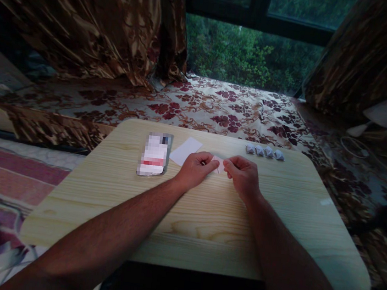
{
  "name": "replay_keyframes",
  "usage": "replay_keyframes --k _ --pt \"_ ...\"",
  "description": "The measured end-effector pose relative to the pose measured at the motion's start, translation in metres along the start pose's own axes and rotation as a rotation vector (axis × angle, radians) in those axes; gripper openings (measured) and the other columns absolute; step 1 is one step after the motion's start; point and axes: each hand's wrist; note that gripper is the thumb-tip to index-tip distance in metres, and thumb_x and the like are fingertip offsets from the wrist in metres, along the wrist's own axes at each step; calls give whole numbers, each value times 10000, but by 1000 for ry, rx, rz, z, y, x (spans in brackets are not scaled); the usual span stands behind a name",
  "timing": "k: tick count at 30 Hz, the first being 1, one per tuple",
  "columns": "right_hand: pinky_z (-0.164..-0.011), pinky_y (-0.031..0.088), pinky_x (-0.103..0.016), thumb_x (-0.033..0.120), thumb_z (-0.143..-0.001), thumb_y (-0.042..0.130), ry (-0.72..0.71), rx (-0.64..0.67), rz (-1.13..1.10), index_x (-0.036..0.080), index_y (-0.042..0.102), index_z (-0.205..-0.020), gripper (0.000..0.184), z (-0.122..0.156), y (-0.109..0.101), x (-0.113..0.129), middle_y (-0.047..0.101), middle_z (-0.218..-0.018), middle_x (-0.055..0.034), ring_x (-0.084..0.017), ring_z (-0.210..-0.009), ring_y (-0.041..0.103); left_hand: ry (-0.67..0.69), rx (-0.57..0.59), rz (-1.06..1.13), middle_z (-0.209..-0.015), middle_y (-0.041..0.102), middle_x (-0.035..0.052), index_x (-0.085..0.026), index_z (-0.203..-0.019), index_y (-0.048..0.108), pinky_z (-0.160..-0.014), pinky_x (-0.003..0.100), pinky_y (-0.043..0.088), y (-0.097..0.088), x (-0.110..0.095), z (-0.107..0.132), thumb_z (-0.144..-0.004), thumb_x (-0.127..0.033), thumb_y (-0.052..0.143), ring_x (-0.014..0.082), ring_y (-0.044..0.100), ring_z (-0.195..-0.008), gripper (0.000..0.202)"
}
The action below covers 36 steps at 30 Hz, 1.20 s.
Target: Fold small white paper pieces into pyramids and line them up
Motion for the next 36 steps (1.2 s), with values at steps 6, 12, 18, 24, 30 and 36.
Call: replay_keyframes --k 6,12,18,24,30,36 --pt "-443 307 -233 330 -768 693 -27 23 44 166 654 -632 217 1 1 -3 534 -500 39 -84 -451 418 14 5 153 -714 656 -4 -158 -1017 687 -593 238 416 2 5 -1 -759 -313 687 112 555 -610 302" --pt "-443 341 -227 338 -767 697 17 26 -38 145 733 -848 212 0 3 -4 622 -601 13 -92 -475 473 21 -35 214 -657 611 -36 -172 -1003 690 -576 230 409 1 5 -1 -726 -263 704 100 532 -576 292" --pt "-467 393 -229 315 -744 720 26 30 -85 140 714 -868 215 -1 4 -6 637 -607 6 -101 -494 513 -18 -114 203 -697 660 -13 -163 -919 693 -590 236 428 0 6 -4 -713 -275 728 109 566 -604 238" --pt "-497 429 -241 331 -729 734 35 32 -60 151 709 -897 248 1 4 -7 642 -598 13 -111 -508 542 9 -142 209 -671 634 -19 -158 -899 668 -575 228 417 0 14 -5 -722 -274 730 101 551 -586 221" --pt "-492 418 -242 308 -698 757 25 20 -75 162 703 -904 258 1 5 -9 665 -648 4 -108 -519 539 35 -151 259 -650 606 -45 -180 -944 626 -521 208 376 -1 16 -6 -726 -253 724 84 516 -538 249" --pt "-477 402 -236 291 -691 764 12 29 -89 162 693 -900 256 0 5 -12 672 -662 0 -105 -517 539 52 -129 243 -641 586 -56 -185 -1050 618 -524 206 379 -2 12 -5 -729 -248 715 88 529 -548 341"
Point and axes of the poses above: each hand's wrist, its own z-axis away from the middle knuckle, its own y-axis out of the palm, x = y × z
